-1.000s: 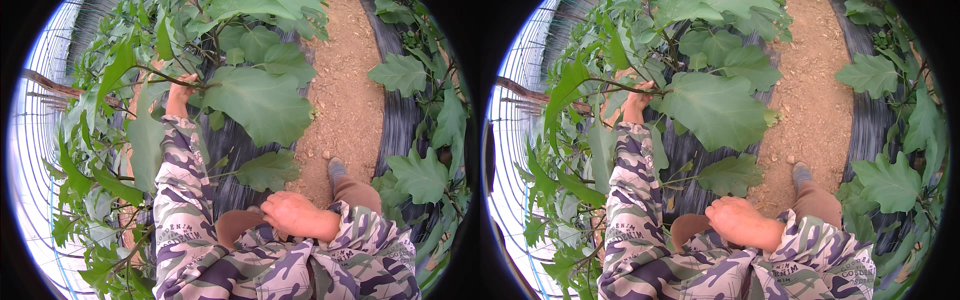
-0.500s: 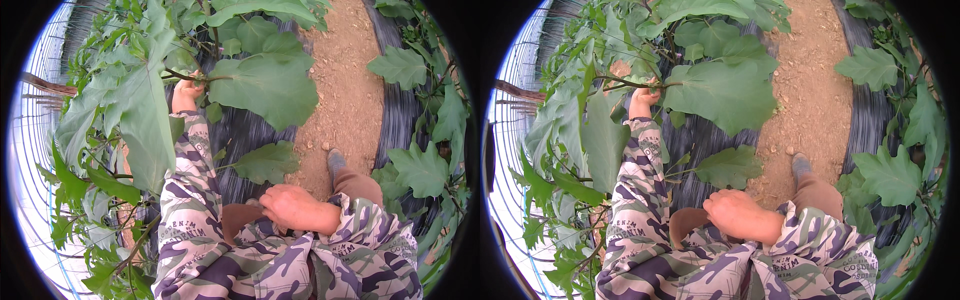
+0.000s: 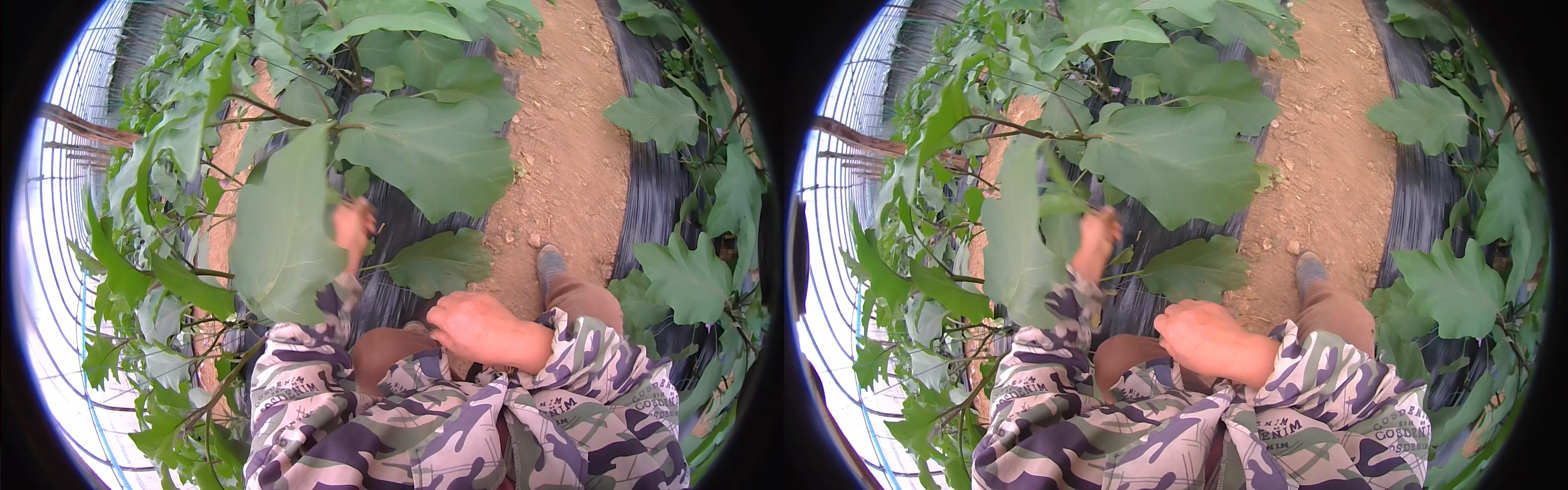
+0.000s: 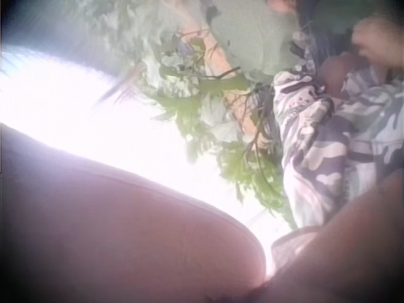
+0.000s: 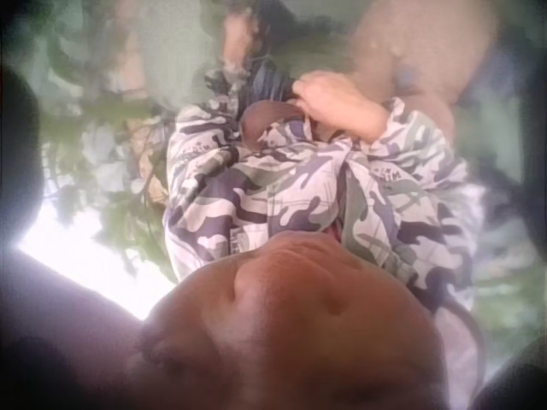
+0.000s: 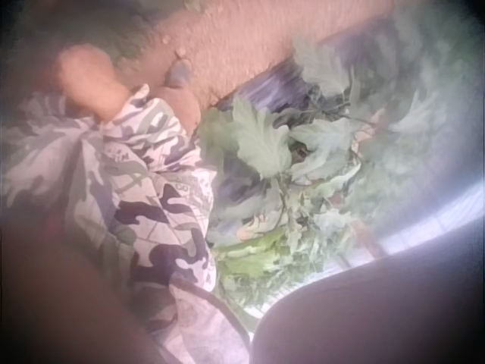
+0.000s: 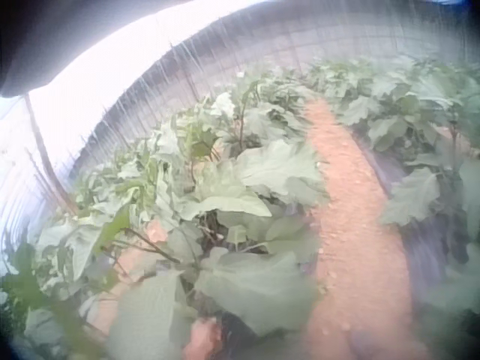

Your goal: The person kneels in a greenhouse and uses their hands to prune and tie eggplant plants to support strings. They remove small leaves and side shoots, then wrap green twine around stems to secure them upright.

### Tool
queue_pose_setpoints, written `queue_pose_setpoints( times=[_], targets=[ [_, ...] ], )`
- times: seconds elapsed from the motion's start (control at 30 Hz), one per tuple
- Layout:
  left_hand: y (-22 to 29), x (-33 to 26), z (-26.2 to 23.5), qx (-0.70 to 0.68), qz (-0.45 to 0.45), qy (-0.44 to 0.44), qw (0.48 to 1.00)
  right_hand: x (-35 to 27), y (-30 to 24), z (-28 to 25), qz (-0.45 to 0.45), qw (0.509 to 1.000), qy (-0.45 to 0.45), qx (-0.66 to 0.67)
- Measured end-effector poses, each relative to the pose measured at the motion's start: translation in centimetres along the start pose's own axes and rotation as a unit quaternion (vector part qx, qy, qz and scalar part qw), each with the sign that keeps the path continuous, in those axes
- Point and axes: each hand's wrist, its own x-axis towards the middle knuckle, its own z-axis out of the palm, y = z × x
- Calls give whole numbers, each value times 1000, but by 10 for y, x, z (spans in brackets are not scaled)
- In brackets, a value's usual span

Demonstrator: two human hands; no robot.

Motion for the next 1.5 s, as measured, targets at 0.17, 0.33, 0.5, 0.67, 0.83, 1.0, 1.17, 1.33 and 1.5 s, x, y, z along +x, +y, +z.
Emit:
queue_pose_setpoints(
  times=[0.17,0.33,0.5,0.67,0.83,1.0,1.17,1.33,1.5],
  targets=[
    [-86,-114,-10,301,-319,-458,773,3,-25,17,16,1000,-6,20],
    [-49,-65,0,484,139,-354,788,1,-19,17,15,999,-34,-15],
    [26,28,6,205,235,37,949,-4,-6,11,-20,998,-44,-28],
    [75,111,-1,353,399,212,820,-8,-3,1,-63,998,6,-7],
    [91,158,2,588,486,203,614,-6,2,-17,-83,996,12,41],
    [69,180,-1,631,479,166,587,-4,5,-21,-61,997,-7,51],
    [61,205,-5,531,379,174,738,0,13,-15,-58,997,0,46],
    [112,218,-4,29,281,120,952,2,17,-16,-53,997,-7,53],
    [174,227,14,-45,230,-132,963,7,19,-22,-27,997,-42,60]
  ],
)
